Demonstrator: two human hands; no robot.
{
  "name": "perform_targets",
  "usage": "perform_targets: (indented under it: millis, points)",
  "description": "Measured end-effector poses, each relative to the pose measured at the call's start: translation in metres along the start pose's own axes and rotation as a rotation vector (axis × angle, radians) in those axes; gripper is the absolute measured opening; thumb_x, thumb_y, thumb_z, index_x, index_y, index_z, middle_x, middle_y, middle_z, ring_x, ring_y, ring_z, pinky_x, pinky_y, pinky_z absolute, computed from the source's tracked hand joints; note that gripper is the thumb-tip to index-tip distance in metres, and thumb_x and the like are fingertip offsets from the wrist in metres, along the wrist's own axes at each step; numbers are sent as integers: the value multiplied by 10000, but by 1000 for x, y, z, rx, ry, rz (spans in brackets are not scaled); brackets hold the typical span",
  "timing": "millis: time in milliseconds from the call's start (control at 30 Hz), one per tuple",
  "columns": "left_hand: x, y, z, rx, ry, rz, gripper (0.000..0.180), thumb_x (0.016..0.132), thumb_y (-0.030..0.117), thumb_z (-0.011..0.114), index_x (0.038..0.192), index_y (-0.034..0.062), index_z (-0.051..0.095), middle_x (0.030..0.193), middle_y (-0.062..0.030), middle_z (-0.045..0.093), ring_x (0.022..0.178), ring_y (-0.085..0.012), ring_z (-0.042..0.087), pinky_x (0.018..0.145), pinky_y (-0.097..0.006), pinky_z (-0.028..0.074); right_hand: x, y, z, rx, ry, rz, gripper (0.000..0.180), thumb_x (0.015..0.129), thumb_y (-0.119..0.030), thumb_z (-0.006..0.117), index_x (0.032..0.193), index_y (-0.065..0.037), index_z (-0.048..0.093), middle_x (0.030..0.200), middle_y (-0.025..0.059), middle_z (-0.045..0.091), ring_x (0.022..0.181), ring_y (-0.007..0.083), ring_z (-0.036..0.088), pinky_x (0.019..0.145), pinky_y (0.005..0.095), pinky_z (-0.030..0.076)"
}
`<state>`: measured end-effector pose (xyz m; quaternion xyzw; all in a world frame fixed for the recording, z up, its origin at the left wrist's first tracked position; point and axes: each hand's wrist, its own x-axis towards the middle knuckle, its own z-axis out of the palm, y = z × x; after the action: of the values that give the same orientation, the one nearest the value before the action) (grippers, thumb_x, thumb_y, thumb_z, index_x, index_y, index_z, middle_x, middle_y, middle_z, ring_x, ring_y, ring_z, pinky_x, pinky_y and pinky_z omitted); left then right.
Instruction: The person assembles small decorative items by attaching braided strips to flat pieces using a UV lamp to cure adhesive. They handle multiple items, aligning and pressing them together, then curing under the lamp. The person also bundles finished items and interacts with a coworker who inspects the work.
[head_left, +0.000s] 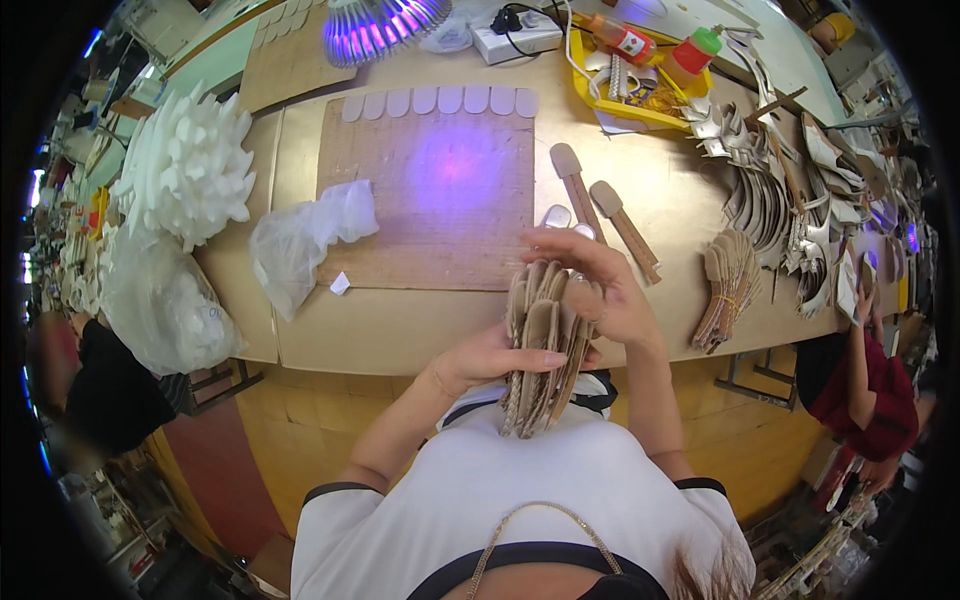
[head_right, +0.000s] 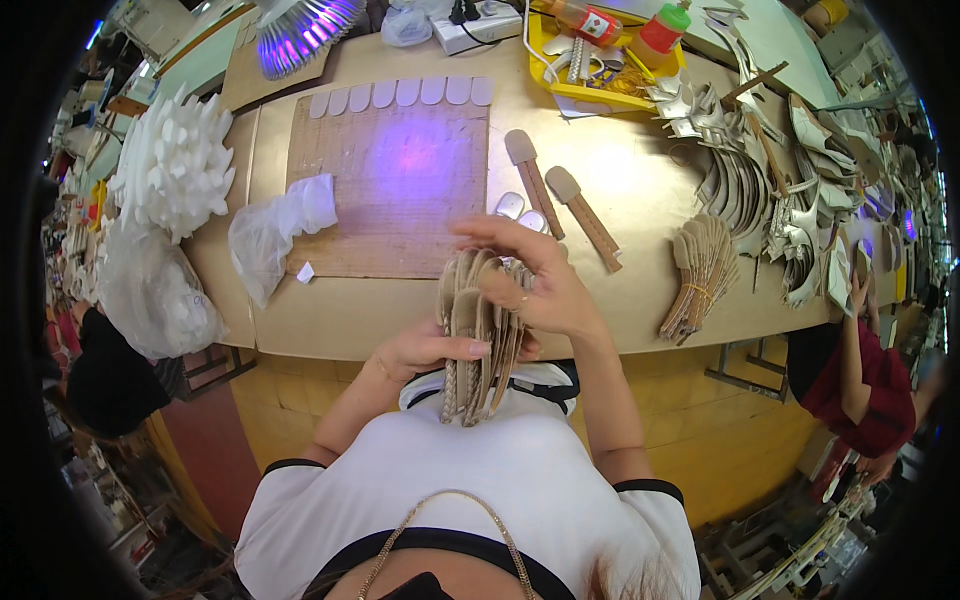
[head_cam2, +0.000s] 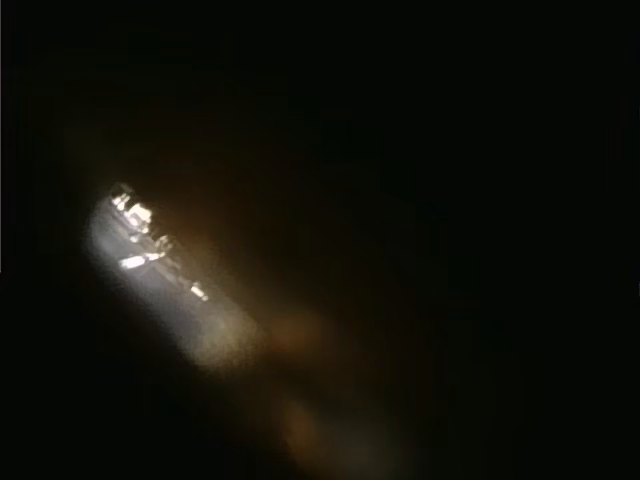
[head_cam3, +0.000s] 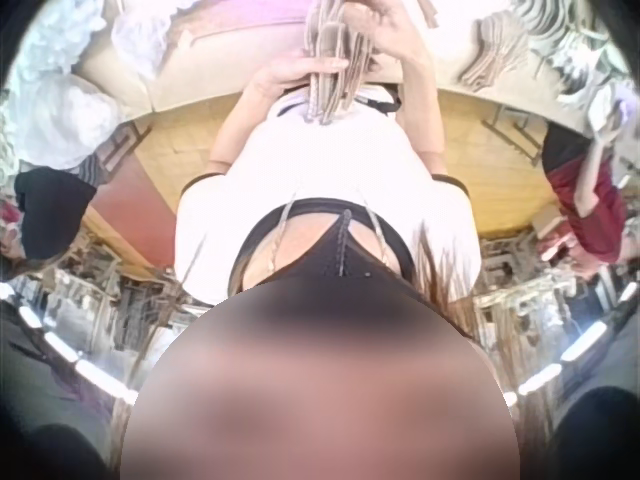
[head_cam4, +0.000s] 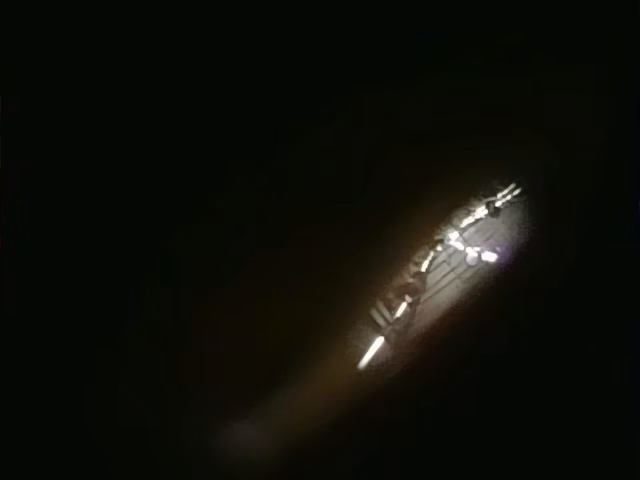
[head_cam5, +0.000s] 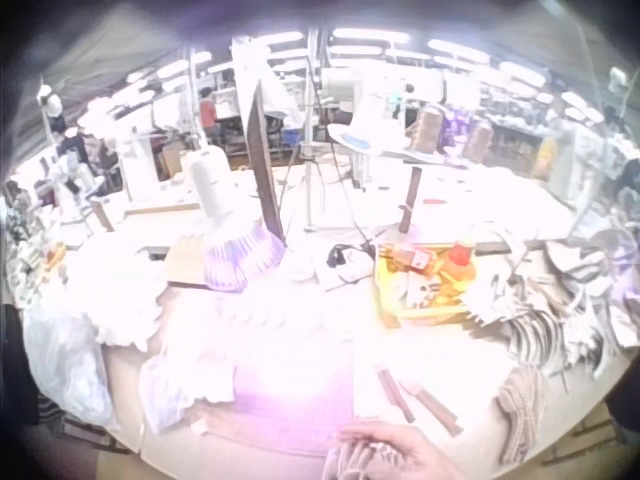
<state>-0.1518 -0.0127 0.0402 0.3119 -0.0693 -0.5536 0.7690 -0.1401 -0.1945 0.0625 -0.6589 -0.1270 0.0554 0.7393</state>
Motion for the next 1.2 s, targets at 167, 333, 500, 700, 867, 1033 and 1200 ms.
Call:
perform_targets:
  millis: [167, 333, 500, 700, 867, 1033, 1200]
  points:
    - [-6, -16, 3, -181, 203, -16, 546, 870, 250, 666, 1294, 19, 412, 1161, -133, 594, 1054, -228, 610, 905, -342, 498, 5, -11, 10, -173, -154, 258, 289, 834, -227, 659, 1017, -4, 679, 998, 106, 678, 984, 215, 618, 893, 342, 465]
    - [-19, -28, 3, -65, 67, 64, 635, 855, 256, 683, 1347, 19, 358, 1212, -138, 565, 1144, -238, 555, 972, -353, 454, -4, -12, 21, -61, -21, 198, 270, 810, -171, 694, 1023, -6, 677, 990, 107, 673, 952, 204, 614, 867, 330, 469]
    - [-17, -32, -4, -354, -198, -5, 596, 862, 211, 665, 1346, 19, 375, 1220, -153, 561, 1190, -242, 518, 1008, -361, 424, -10, -14, 15, -87, -111, 241, 289, 810, -246, 703, 982, -14, 689, 1033, 116, 642, 967, 206, 601, 857, 335, 467]
    - [-10, -27, 7, -110, -87, -70, 589, 882, 233, 617, 1358, 3, 358, 1248, -188, 540, 1140, -317, 561, 977, -407, 454, -10, -15, 15, -166, -64, 36, 169, 777, -138, 718, 893, -16, 700, 945, 94, 652, 895, 201, 613, 794, 312, 478]
    - [-15, -26, 14, 33, -3, 37, 417, 940, 268, 554, 1262, 18, 466, 1137, -111, 605, 1054, -217, 609, 895, -329, 501, -14, -16, 15, -195, -17, 100, 214, 756, -124, 738, 938, -21, 690, 990, 95, 640, 920, 189, 602, 801, 305, 471]
    - [-22, -30, 10, 190, 232, 73, 427, 923, 297, 588, 1236, 25, 488, 1113, -98, 613, 985, -196, 631, 870, -329, 509, -17, -14, 18, -113, 181, -22, 415, 795, -350, 728, 1061, -42, 648, 1126, 111, 581, 1003, 191, 557, 835, 330, 448]
    - [-21, -27, 10, 116, 32, 80, 536, 907, 292, 601, 1318, 23, 387, 1115, -123, 600, 1027, -244, 618, 905, -382, 495, -29, -6, 25, -29, 264, -8, 598, 799, -584, 622, 1054, -44, 645, 1187, 137, 515, 1056, 221, 520, 861, 344, 423]
